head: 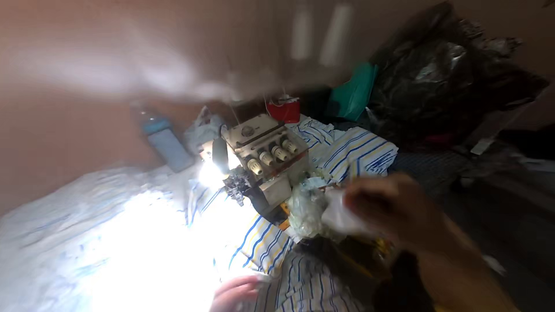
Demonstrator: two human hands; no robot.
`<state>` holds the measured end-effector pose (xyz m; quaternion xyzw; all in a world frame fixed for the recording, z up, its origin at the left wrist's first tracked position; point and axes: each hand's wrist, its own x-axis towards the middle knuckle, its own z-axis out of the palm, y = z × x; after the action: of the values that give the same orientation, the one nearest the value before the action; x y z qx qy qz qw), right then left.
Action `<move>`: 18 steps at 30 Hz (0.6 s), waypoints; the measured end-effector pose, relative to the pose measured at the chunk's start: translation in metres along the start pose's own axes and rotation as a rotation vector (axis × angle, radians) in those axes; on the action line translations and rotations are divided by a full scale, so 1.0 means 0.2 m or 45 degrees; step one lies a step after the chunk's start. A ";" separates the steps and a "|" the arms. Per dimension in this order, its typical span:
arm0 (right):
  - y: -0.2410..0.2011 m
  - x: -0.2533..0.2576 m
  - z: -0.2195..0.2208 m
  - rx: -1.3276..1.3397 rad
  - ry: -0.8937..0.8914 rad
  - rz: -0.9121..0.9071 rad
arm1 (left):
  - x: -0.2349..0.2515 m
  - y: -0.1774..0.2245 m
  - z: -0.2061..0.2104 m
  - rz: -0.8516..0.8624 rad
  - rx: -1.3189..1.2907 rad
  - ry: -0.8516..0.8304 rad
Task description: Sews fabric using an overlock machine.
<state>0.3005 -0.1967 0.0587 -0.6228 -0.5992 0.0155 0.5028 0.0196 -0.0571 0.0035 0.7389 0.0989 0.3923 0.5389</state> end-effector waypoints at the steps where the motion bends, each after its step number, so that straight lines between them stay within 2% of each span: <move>1: -0.10 -0.04 0.04 0.063 -0.161 -0.129 | 0.01 -0.01 0.08 -0.013 -0.088 -0.155; 2: -0.18 -0.07 0.09 0.153 -0.282 -0.226 | 0.02 0.00 0.14 -0.021 -0.146 -0.258; 4: -0.28 -0.11 0.18 0.307 -0.346 -0.300 | 0.03 0.06 0.22 -0.020 -0.130 -0.239; 7: -0.33 -0.12 0.33 0.516 -0.283 -0.116 | 0.02 0.08 0.17 0.189 0.020 0.006; 8: -0.31 -0.13 0.38 0.595 -0.274 -0.020 | 0.01 0.08 0.12 0.193 0.107 0.063; 10: -0.27 -0.14 0.47 0.694 -0.293 0.123 | -0.01 0.11 0.01 0.024 0.297 0.135; 13: -0.23 -0.18 0.61 0.686 -0.280 0.110 | -0.03 0.13 -0.07 -0.094 0.414 0.301; 16: -0.28 -0.20 0.65 0.798 -0.291 0.132 | 0.00 0.14 -0.05 0.128 0.485 0.463; 18: -0.27 -0.20 0.70 0.852 -0.188 0.153 | 0.11 0.09 -0.05 0.357 0.618 0.533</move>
<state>0.1630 -0.1542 0.0016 -0.4548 -0.5579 0.2857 0.6327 0.0235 -0.0449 0.0318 0.7555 0.1951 0.5706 0.2563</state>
